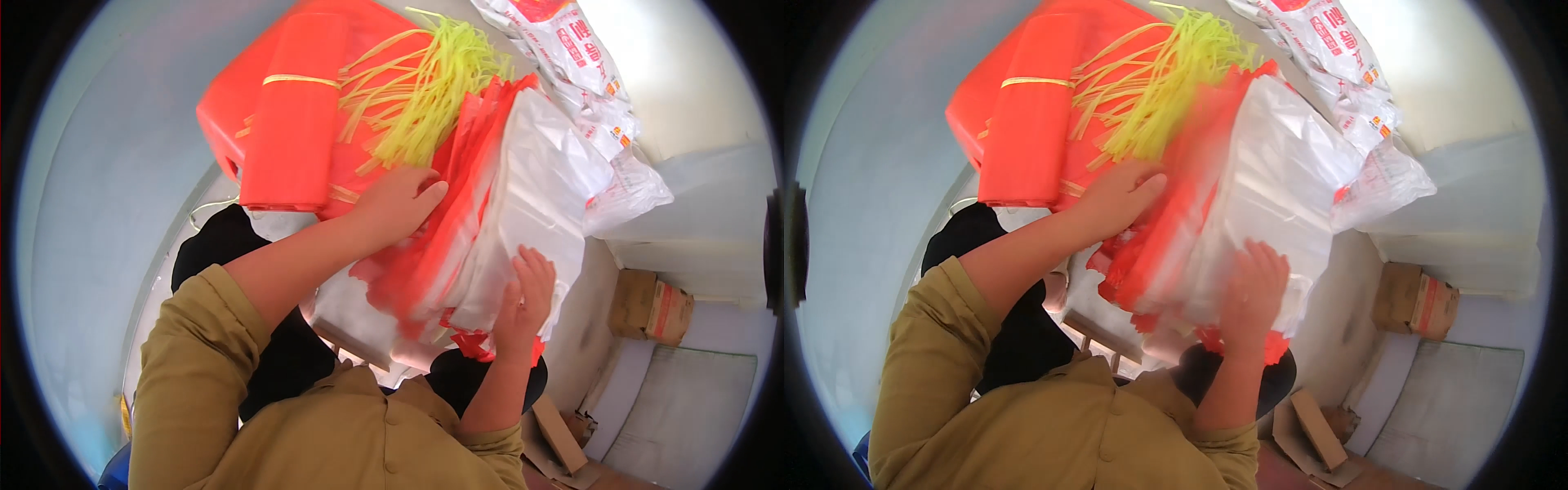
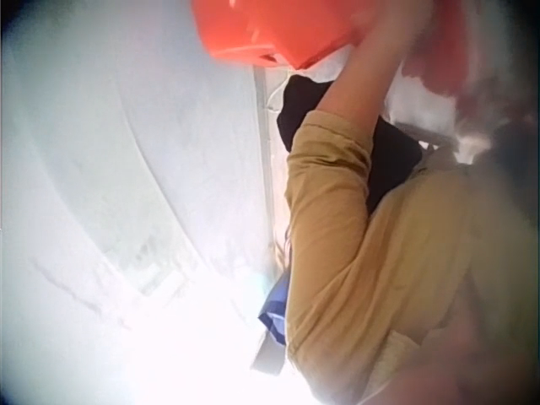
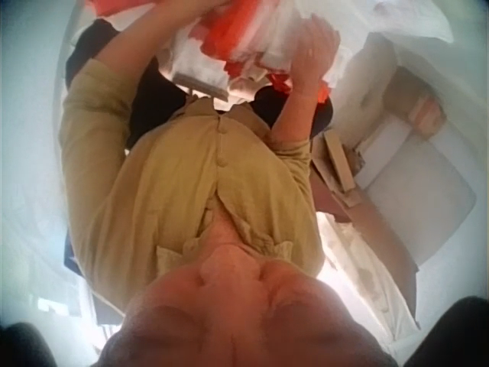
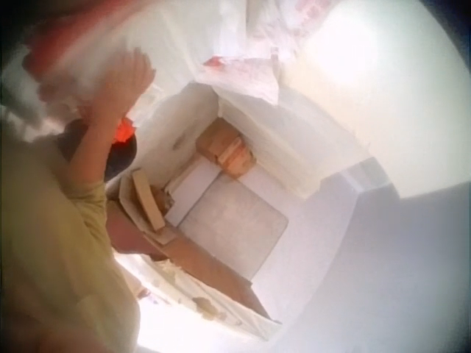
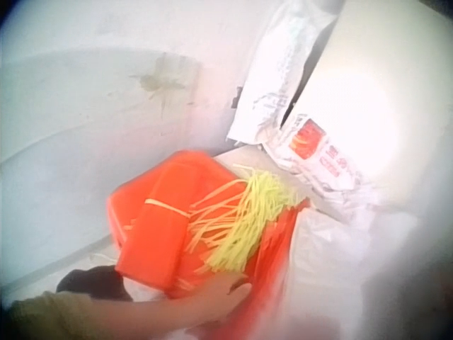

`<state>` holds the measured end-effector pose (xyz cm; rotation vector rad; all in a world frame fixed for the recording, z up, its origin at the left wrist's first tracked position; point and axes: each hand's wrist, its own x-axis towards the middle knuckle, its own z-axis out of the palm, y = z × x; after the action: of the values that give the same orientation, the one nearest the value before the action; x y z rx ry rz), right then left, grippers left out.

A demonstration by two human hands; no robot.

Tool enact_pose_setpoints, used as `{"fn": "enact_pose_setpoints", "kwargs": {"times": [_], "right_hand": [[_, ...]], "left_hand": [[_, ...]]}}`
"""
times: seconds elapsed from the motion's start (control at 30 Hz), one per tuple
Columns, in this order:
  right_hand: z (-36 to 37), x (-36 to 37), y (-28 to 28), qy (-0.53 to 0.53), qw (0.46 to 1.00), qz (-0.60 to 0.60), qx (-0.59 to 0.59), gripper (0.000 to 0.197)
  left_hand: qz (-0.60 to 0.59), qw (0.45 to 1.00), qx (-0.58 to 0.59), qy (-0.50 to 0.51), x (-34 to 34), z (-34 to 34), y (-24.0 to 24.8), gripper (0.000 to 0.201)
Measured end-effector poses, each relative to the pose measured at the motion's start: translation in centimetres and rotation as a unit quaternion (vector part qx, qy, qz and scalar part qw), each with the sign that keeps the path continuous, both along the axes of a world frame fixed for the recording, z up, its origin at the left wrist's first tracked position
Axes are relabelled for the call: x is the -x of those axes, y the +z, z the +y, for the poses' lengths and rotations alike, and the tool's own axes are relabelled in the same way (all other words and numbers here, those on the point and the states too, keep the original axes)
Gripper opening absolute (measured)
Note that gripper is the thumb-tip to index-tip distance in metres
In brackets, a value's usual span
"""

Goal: The person organizes plastic bags by folding, separating, and smoothing bundles of striped and white plastic bags by hand on a table.

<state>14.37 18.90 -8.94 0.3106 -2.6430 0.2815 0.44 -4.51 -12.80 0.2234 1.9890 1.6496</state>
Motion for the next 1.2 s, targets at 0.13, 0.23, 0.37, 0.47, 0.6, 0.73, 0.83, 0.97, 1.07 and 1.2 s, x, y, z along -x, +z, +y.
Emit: {"fn": "enact_pose_setpoints", "kwargs": {"times": [0.13,0.23,0.37,0.47,0.6,0.73,0.83,0.97,1.07,1.2], "right_hand": [[6.4,-1.4,0.9,-0.076,0.995,0.052,0.046,0.033],[12.2,-3.0,-0.5,-0.225,0.965,0.033,0.133,0.042],[18.6,-5.5,-4.8,-0.275,0.834,-0.035,0.477,0.059],[15.9,-5.5,-5.5,-0.240,0.762,-0.104,0.593,0.068],[12.2,-4.3,-5.1,-0.111,0.768,-0.087,0.624,0.066],[12.3,-4.3,-5.8,-0.142,0.772,-0.087,0.614,0.064],[12.9,-4.0,-6.7,-0.154,0.775,-0.079,0.607,0.063],[13.6,-3.5,-8.0,-0.159,0.771,-0.066,0.613,0.062],[14.0,-3.3,-8.4,-0.146,0.763,-0.045,0.629,0.063],[11.8,-3.5,-5.5,-0.174,0.725,-0.044,0.665,0.061]], "left_hand": [[0.205,0.977,-0.006,0.056,0.1,1.4,-1.3,0.062],[0.244,0.969,-0.024,0.035,0.5,3.0,-0.3,0.075],[0.232,0.972,-0.011,0.017,1.7,6.2,-0.7,0.080],[0.168,0.986,-0.015,-0.005,1.7,6.7,-1.1,0.079],[0.220,0.975,-0.018,0.026,3.3,8.4,-2.1,0.069],[0.226,0.972,-0.045,0.047,5.1,9.7,-2.6,0.063],[0.217,0.974,-0.051,0.047,6.0,10.5,-1.8,0.062],[0.227,0.972,-0.042,0.048,7.1,11.5,-2.3,0.061],[0.237,0.970,-0.023,0.055,6.8,11.6,-2.0,0.060],[0.231,0.970,-0.032,0.062,6.7,11.3,-2.8,0.057]]}}
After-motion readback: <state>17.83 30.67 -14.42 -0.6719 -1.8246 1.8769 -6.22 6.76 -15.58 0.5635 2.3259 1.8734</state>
